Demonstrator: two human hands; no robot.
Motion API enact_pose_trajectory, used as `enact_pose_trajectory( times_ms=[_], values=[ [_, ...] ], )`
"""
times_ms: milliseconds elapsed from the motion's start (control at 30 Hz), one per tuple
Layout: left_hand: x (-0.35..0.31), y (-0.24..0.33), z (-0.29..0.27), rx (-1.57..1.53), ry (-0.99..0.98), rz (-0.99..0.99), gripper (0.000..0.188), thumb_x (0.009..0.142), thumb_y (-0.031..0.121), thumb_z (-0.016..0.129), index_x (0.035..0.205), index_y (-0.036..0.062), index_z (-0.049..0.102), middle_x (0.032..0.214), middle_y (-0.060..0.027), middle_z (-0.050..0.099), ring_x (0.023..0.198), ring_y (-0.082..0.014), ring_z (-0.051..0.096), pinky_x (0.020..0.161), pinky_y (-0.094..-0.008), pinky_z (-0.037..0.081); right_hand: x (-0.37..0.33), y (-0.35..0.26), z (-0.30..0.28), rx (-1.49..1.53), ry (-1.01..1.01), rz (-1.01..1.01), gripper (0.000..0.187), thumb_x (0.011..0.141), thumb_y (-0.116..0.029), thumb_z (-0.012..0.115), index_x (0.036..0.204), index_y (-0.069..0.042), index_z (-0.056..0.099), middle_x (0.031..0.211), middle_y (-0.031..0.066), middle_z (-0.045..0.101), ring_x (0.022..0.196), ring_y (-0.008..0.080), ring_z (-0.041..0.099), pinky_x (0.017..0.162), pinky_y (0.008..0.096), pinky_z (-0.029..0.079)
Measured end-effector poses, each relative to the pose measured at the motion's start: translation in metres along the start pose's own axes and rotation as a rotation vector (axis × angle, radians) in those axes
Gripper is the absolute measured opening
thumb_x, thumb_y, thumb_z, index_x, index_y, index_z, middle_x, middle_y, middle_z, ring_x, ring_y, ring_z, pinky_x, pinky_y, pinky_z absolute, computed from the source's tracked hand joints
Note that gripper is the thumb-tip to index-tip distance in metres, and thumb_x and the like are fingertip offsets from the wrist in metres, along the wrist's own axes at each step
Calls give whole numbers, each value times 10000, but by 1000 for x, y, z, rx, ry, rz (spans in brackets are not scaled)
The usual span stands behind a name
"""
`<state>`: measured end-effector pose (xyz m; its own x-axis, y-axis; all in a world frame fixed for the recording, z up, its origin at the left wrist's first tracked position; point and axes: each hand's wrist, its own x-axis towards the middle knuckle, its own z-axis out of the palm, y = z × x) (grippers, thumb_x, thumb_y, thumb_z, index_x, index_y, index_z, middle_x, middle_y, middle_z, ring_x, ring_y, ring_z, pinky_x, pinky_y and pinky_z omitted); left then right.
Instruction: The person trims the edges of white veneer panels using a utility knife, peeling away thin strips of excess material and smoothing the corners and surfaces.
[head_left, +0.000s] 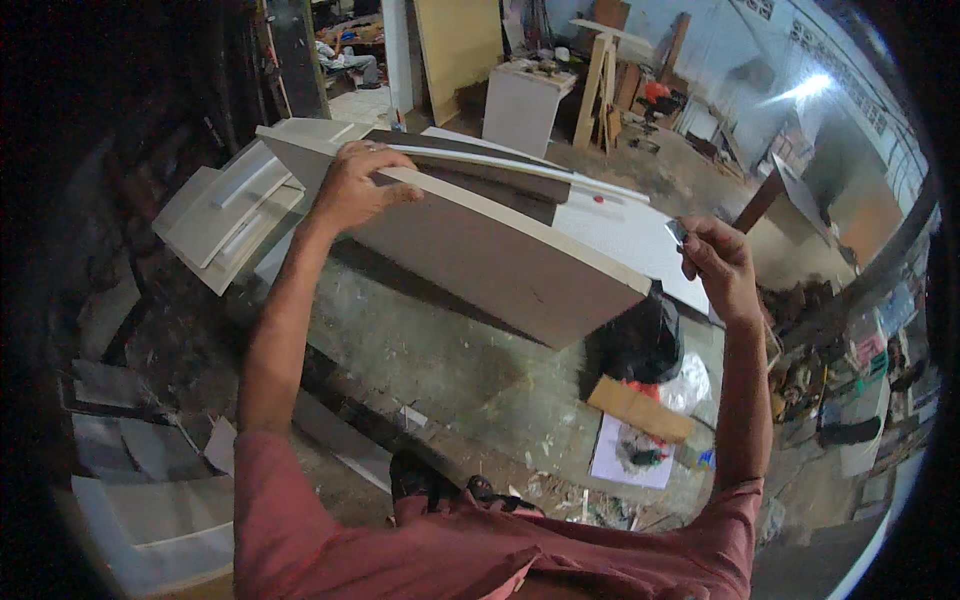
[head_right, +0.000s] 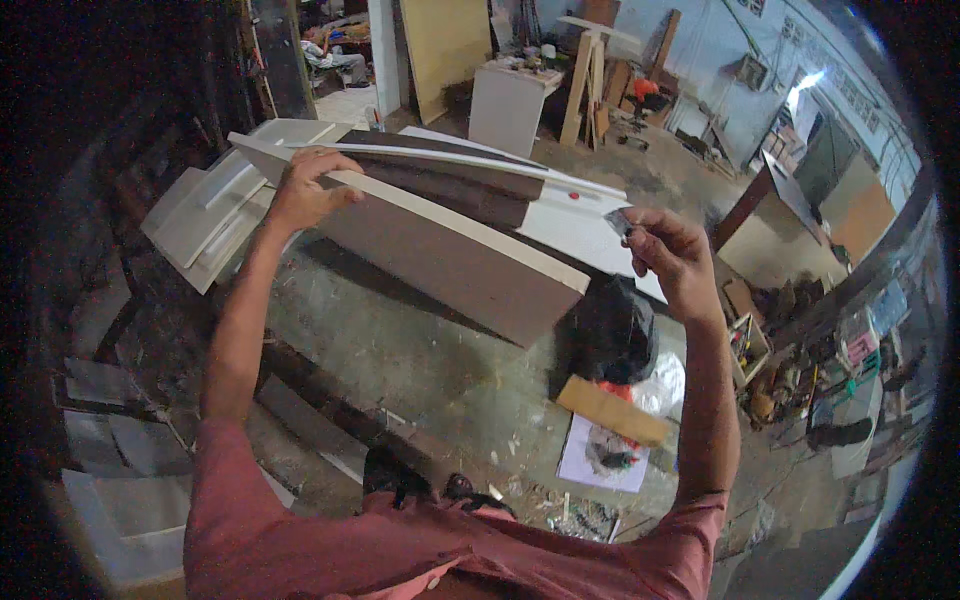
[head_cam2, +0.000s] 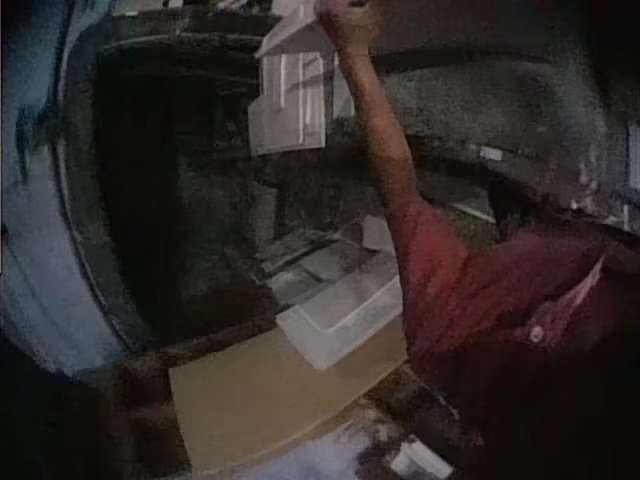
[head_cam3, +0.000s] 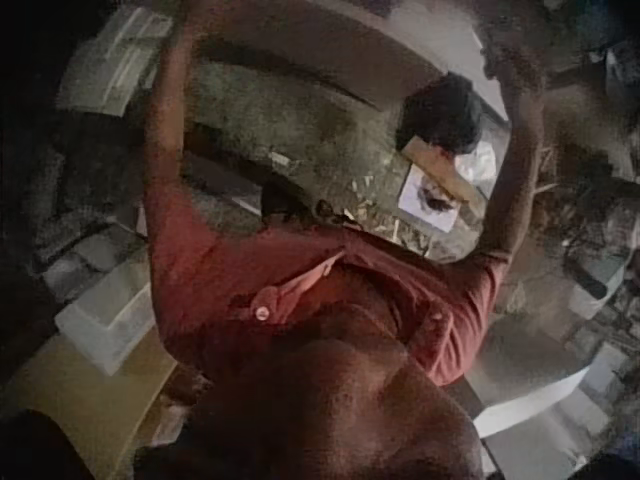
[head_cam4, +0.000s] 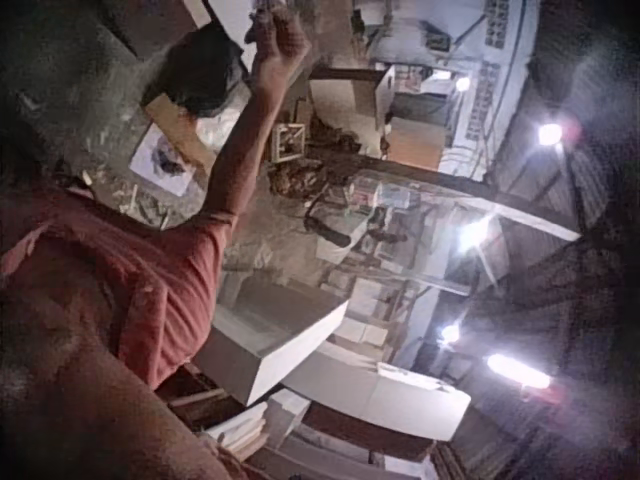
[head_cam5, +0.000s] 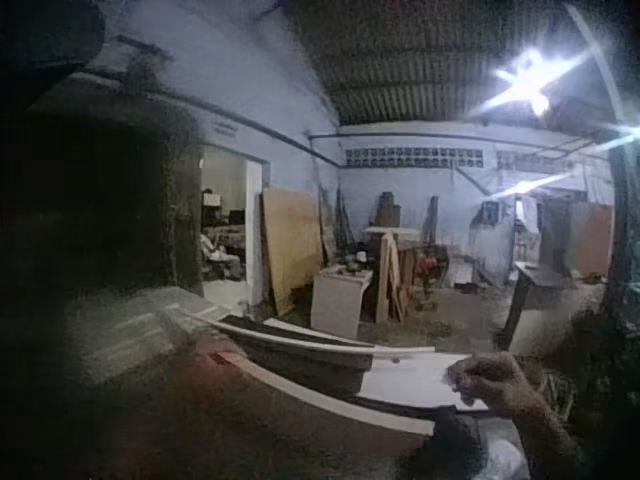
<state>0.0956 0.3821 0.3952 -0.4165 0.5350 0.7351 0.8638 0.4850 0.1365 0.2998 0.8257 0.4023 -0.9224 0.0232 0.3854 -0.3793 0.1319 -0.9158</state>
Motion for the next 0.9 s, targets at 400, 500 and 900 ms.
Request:
enact_pose_trajectory(
  times_ms=[400, 500, 900],
  values=[
    [11, -60, 6, -120, 179, -17, 228, 934, 251, 570, 932, 80, 721, 832, -72, 655, 881, -264, 587, 903, -379, 370, 174, -33, 130, -445, -907, -63, 189, 900, -91, 701, 1070, -8, 715, 952, 86, 721, 880, 145, 657, 778, 282, 510],
    [26, -56, 25, -196, 228, -2, 220, 943, 213, 543, 923, 86, 721, 782, -56, 621, 847, -244, 575, 905, -383, 355, 180, -23, 119, -481, -814, -32, 183, 895, -87, 708, 1065, -20, 723, 942, 75, 730, 882, 131, 653, 782, 276, 503],
    [43, -62, 39, -57, 176, -50, 256, 846, 355, 687, 917, 113, 729, 912, -30, 675, 1006, -230, 560, 1013, -392, 299, 190, -2, 91, -343, -828, -84, 170, 873, -10, 693, 1036, -20, 741, 882, 64, 705, 827, 117, 628, 753, 262, 493]
  ],
)
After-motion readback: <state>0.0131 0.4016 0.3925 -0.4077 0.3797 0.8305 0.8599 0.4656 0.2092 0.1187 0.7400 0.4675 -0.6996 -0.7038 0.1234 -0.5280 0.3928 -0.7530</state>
